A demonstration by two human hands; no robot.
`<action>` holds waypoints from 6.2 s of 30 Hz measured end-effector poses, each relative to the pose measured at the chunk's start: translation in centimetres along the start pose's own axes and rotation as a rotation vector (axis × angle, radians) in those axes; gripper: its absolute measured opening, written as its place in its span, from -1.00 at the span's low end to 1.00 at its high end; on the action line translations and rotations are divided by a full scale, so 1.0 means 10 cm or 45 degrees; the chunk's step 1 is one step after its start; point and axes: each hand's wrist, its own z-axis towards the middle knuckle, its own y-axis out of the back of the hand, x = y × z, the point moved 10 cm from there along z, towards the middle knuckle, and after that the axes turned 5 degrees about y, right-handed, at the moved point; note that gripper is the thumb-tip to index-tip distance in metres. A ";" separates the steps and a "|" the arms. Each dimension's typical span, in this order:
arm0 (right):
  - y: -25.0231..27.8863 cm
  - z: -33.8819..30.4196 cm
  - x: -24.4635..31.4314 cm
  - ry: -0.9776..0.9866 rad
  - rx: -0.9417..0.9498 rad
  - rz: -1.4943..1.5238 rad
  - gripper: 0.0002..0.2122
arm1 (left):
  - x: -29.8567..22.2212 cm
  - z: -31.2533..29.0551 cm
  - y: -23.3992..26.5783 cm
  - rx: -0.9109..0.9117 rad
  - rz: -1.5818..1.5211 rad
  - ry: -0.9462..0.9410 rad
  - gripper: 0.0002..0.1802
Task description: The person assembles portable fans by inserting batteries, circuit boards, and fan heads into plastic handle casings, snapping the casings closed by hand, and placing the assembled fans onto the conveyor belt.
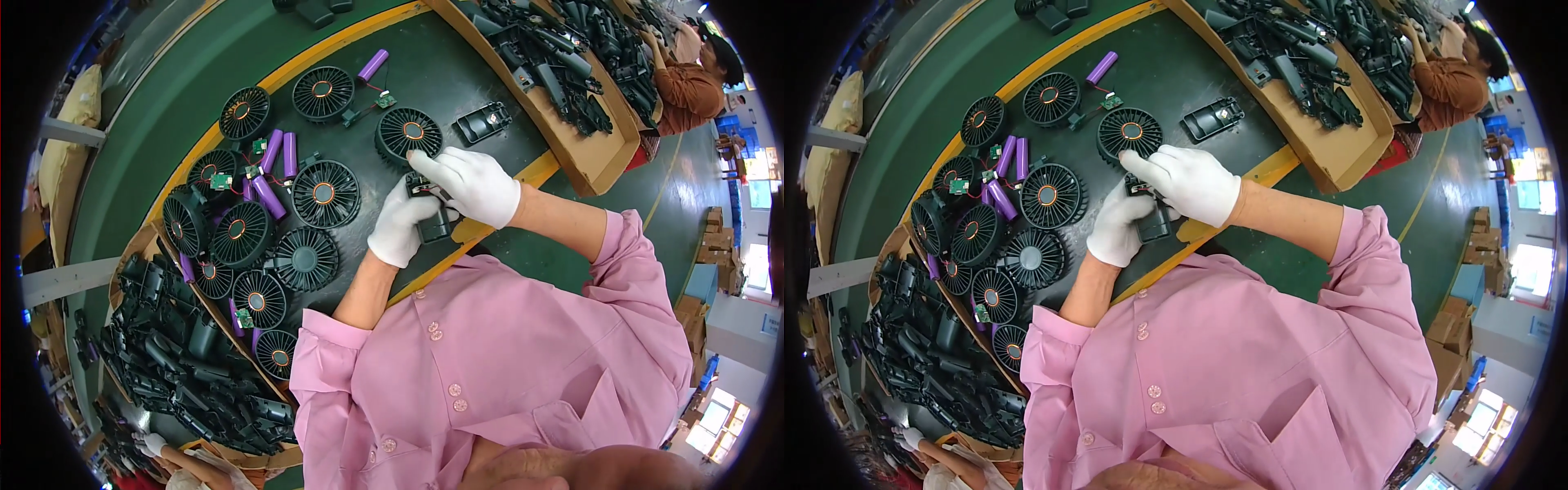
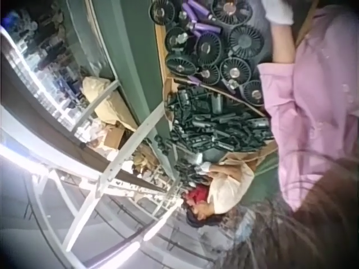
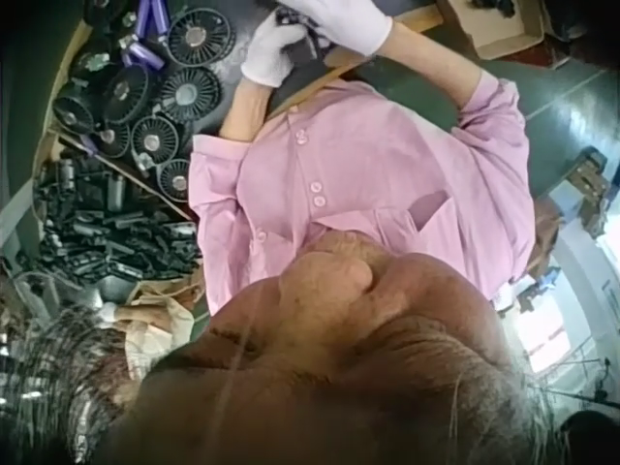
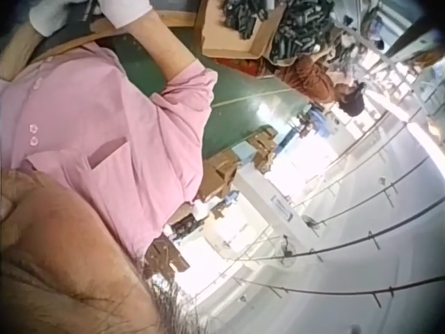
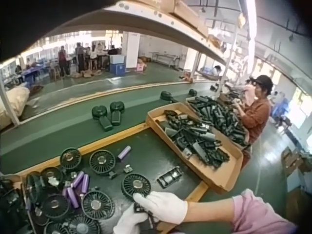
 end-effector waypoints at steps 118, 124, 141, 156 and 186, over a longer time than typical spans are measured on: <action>-0.32 -0.50 -0.42 -1.163 0.220 1.292 -0.53 | 0.04 0.11 0.09 0.038 -0.544 -0.133 -0.25; -0.14 -0.30 -0.30 -0.767 0.315 0.223 -0.37 | 0.07 0.13 0.17 -0.133 -0.541 -0.160 -0.25; -0.05 0.01 0.06 -0.569 0.596 -0.257 -0.27 | 0.13 0.14 0.10 0.014 -0.551 -0.113 -0.12; -0.15 -0.10 -0.09 -0.558 0.811 -0.162 -0.23 | 0.13 0.08 -0.02 0.133 -0.407 -0.118 -0.42; -0.29 -0.42 -0.01 -0.459 0.523 0.014 -0.11 | 0.05 0.01 0.05 -0.226 0.400 -0.482 -0.47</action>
